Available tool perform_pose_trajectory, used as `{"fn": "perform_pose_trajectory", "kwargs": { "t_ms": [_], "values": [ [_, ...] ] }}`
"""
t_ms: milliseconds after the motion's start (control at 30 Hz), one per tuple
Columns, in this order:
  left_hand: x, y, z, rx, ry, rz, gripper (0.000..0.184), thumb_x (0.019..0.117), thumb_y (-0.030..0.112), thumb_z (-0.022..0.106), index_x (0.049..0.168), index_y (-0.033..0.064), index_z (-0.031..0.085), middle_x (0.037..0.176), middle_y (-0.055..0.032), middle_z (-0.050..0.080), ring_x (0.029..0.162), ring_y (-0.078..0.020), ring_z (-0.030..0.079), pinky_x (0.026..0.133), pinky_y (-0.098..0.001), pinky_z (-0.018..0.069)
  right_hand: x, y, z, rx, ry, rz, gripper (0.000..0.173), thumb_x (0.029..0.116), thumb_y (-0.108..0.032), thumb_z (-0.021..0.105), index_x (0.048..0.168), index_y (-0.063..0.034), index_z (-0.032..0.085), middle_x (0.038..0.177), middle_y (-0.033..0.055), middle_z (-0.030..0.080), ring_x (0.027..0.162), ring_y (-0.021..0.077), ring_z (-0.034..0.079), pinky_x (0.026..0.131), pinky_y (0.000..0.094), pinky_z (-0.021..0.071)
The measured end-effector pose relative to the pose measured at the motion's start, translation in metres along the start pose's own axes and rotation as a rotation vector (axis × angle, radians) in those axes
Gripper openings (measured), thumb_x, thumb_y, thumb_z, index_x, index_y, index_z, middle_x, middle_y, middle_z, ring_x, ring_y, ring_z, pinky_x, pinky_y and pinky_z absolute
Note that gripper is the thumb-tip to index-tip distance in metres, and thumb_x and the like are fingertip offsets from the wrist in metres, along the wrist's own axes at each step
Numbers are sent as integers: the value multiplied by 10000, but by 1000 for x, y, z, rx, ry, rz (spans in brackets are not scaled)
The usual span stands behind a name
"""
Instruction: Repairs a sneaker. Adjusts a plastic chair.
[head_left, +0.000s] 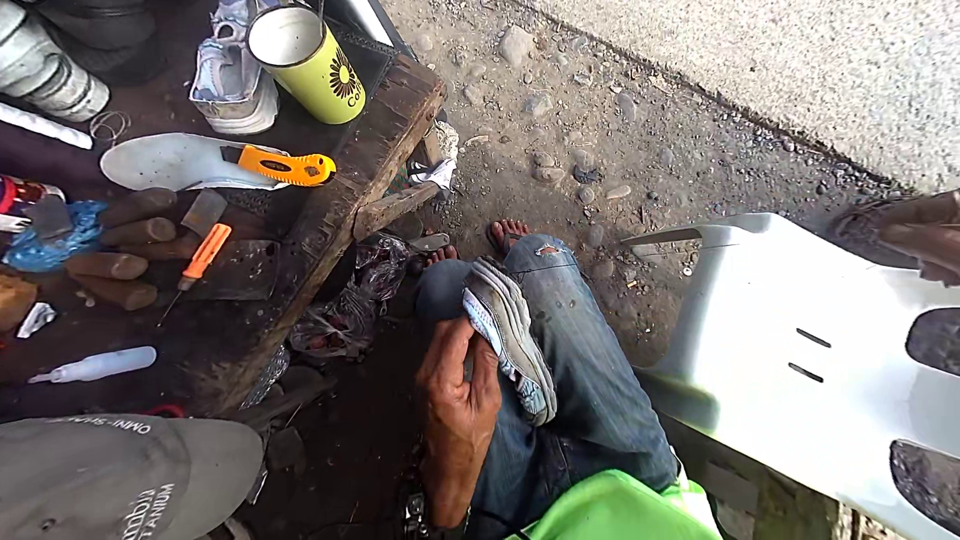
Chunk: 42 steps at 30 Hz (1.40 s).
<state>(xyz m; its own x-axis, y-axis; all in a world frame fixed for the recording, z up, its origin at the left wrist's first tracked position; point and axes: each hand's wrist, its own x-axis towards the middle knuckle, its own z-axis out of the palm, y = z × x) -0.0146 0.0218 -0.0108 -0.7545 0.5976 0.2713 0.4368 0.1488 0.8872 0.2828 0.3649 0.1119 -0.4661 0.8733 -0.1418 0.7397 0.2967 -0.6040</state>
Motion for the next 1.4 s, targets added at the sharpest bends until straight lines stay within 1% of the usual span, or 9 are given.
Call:
{"fn": "perform_pose_trajectory", "kwargs": {
  "t_ms": [33,133,333,433,667,967,1133,1267,1400],
  "values": [
    [0,0,-1,-13,-8,-16,203,949,85,625,1059,-60,716,938,-68,674,798,-41,638,705,-173,562,2,-6,19,-97,-69,-44,335,967,-237,669,1192,10,688,966,154,686,697,184,593,654,424,516],
    [3,-1,-4,-78,-39,-48,147,943,93,631,956,-20,723,900,-32,650,804,-34,629,717,-167,556,-2,-47,104,206,-164,-340,250,966,-266,657,1121,-85,732,761,-81,663,528,-59,508,472,125,433],
    [3,2,-12,-171,-76,-91,132,969,95,629,974,6,727,991,-40,691,892,-67,665,769,-201,581,-18,-142,224,531,-459,-551,379,971,-334,716,1240,-68,706,939,-13,711,679,6,575,601,188,500],
    [2,2,-15,-149,-85,-122,142,976,117,629,950,18,727,887,-7,674,762,-42,632,666,-180,548,-25,-153,231,515,-385,-541,245,958,-278,720,1076,-66,753,662,-71,570,543,-24,443,500,160,375],
    [7,4,-18,-147,-100,-128,169,977,167,660,938,27,747,882,2,653,764,-35,616,648,-163,532,-34,-152,238,468,-158,-699,147,959,-149,682,974,-36,775,755,1,702,579,-6,533,519,181,446],
    [-5,-14,-28,-415,-13,-239,299,937,182,698,657,149,597,651,68,529,587,-21,525,548,-159,464,-36,-152,239,497,-193,-573,157,951,-198,706,943,-50,757,659,-49,610,531,-33,453,471,155,372],
    [-27,-25,-44,-604,36,-369,219,930,201,718,717,163,685,703,71,603,648,-11,582,614,-151,497,-35,-157,244,563,-254,-543,130,936,-185,713,921,-56,728,636,-56,577,522,-25,451,465,157,367],
    [-30,-29,-67,-381,-165,-275,196,980,280,694,1036,116,786,885,40,701,762,-37,623,684,-162,524,-17,-135,220,523,-619,-438,253,961,-365,730,935,-113,716,663,-83,558,552,-18,461,502,158,373],
    [-30,-31,-80,-616,-200,-230,180,986,350,676,952,213,787,1125,18,702,1037,-117,659,840,-231,558,-1,-122,201,507,-1209,-537,414,1048,-337,600,754,-52,660,561,-66,519,454,-22,401,415,179,278]
  ]
}}
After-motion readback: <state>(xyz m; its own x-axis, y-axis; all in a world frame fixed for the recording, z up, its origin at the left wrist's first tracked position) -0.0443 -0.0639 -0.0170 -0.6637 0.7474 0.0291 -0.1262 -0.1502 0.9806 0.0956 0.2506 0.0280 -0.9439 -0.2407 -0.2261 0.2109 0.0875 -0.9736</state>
